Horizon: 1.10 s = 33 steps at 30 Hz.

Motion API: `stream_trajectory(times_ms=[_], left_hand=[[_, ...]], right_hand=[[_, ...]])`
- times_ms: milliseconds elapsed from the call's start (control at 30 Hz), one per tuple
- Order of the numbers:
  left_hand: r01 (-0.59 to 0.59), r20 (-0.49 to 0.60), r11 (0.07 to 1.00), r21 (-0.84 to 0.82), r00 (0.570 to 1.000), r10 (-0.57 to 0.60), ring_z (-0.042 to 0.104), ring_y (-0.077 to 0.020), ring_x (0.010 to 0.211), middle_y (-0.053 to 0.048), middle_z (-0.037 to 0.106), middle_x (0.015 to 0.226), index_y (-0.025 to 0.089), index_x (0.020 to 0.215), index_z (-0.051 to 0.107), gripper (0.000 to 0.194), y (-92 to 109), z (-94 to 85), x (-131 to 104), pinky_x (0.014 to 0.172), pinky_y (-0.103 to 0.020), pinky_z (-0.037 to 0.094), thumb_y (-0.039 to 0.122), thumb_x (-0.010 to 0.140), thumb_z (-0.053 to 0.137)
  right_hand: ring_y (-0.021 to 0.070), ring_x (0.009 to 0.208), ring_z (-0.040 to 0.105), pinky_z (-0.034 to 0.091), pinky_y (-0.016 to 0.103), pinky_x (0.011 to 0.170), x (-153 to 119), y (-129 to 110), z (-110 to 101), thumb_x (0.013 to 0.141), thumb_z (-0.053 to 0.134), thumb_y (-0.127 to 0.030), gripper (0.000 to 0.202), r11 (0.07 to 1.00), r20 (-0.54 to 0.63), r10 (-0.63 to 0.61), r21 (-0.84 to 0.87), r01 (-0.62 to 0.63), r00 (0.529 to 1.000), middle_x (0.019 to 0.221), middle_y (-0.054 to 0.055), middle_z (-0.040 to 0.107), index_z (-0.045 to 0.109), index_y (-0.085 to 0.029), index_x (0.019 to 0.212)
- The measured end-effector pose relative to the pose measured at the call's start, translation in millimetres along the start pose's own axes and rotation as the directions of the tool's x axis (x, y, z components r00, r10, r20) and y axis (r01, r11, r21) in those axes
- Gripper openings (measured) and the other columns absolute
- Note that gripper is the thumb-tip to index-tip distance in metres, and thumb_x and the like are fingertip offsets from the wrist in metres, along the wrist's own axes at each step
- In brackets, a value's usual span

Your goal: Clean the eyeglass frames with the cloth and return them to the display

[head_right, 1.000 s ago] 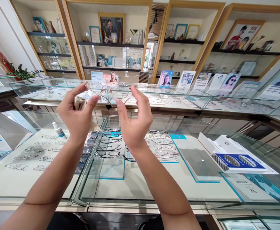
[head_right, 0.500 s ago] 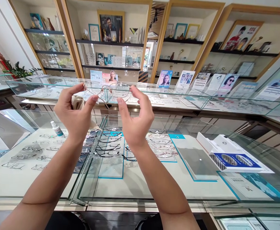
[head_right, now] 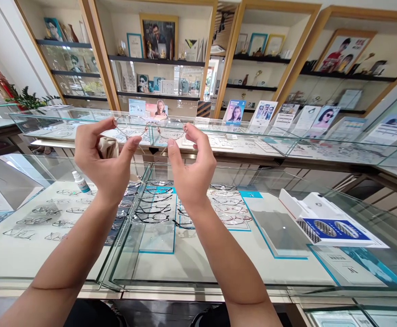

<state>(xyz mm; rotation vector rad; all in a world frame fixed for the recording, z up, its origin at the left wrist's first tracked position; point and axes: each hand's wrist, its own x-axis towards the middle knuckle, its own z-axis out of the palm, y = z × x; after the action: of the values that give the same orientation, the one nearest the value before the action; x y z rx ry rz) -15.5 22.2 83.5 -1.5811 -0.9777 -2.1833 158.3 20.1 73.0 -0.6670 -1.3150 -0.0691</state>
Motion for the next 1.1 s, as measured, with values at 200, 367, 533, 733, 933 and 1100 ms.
stream_trajectory(times_ms=[200, 367, 533, 733, 933, 1100], left_hand=[[-0.005, -0.008, 1.000, 0.004, 1.000, 0.005, 0.068, -0.0290, 0.113, -0.006, 0.071, 0.109, 0.031, 0.118, 0.075, 0.045, -0.4, 0.3, 0.0, 0.102, -0.049, 0.056, 0.054, 0.083, 0.093], [-0.004, -0.001, 1.000, 0.000, 1.000, 0.004, 0.067, -0.0306, 0.115, -0.007, 0.070, 0.111, 0.030, 0.120, 0.074, 0.050, -1.5, 0.1, 1.1, 0.102, -0.050, 0.056, 0.057, 0.082, 0.092], [-0.013, -0.006, 1.000, -0.006, 1.000, 0.013, 0.068, -0.0313, 0.115, -0.007, 0.071, 0.108, 0.029, 0.120, 0.075, 0.050, -0.6, 0.0, 1.6, 0.101, -0.051, 0.056, 0.056, 0.082, 0.093], [-0.018, 0.005, 0.999, 0.042, 1.000, 0.018, 0.073, -0.0286, 0.109, -0.006, 0.077, 0.111, 0.031, 0.117, 0.077, 0.042, 0.6, -0.4, 3.1, 0.095, -0.048, 0.061, 0.051, 0.084, 0.093], [0.064, 0.103, 0.998, -0.014, 0.993, -0.062, 0.075, -0.0268, 0.111, -0.007, 0.081, 0.114, 0.030, 0.117, 0.077, 0.037, -2.5, -0.8, 5.6, 0.092, -0.043, 0.063, 0.044, 0.086, 0.092], [0.119, 0.126, 0.992, -0.049, 0.986, -0.112, 0.074, -0.0253, 0.109, -0.006, 0.081, 0.112, 0.028, 0.114, 0.077, 0.037, -3.9, 0.5, 5.9, 0.089, -0.041, 0.064, 0.046, 0.085, 0.093]], right_hand=[[0.0245, 0.115, 0.078, 0.062, 0.050, 0.101, -0.2, -0.9, 1.3, 0.098, 0.076, -0.037, 0.034, 1.000, -0.025, 0.013, 0.009, -0.013, 1.000, 0.130, 0.007, 0.081, 0.071, -0.028, 0.130], [0.0248, 0.117, 0.078, 0.062, 0.049, 0.099, -0.6, 0.7, 1.7, 0.098, 0.076, -0.036, 0.035, 1.000, -0.009, 0.009, -0.007, -0.009, 1.000, 0.131, 0.007, 0.080, 0.069, -0.029, 0.131], [0.0249, 0.118, 0.077, 0.060, 0.048, 0.102, -0.9, -0.3, 1.8, 0.097, 0.077, -0.036, 0.035, 0.999, -0.002, 0.032, 0.013, -0.032, 0.999, 0.132, 0.008, 0.080, 0.068, -0.028, 0.130], [0.0251, 0.120, 0.075, 0.060, 0.050, 0.103, -1.3, -1.7, 1.8, 0.099, 0.075, -0.037, 0.035, 1.000, -0.011, 0.014, 0.005, -0.014, 1.000, 0.132, 0.007, 0.078, 0.066, -0.029, 0.131], [0.0255, 0.119, 0.074, 0.062, 0.050, 0.101, -0.2, -3.3, 0.4, 0.100, 0.073, -0.039, 0.035, 0.998, -0.038, -0.050, -0.029, 0.049, 0.998, 0.131, 0.007, 0.076, 0.063, -0.030, 0.133], [0.0257, 0.118, 0.074, 0.062, 0.050, 0.101, 1.1, -6.2, -0.9, 0.101, 0.073, -0.039, 0.034, 0.997, -0.056, -0.073, -0.033, 0.072, 0.996, 0.130, 0.006, 0.076, 0.064, -0.031, 0.133]])
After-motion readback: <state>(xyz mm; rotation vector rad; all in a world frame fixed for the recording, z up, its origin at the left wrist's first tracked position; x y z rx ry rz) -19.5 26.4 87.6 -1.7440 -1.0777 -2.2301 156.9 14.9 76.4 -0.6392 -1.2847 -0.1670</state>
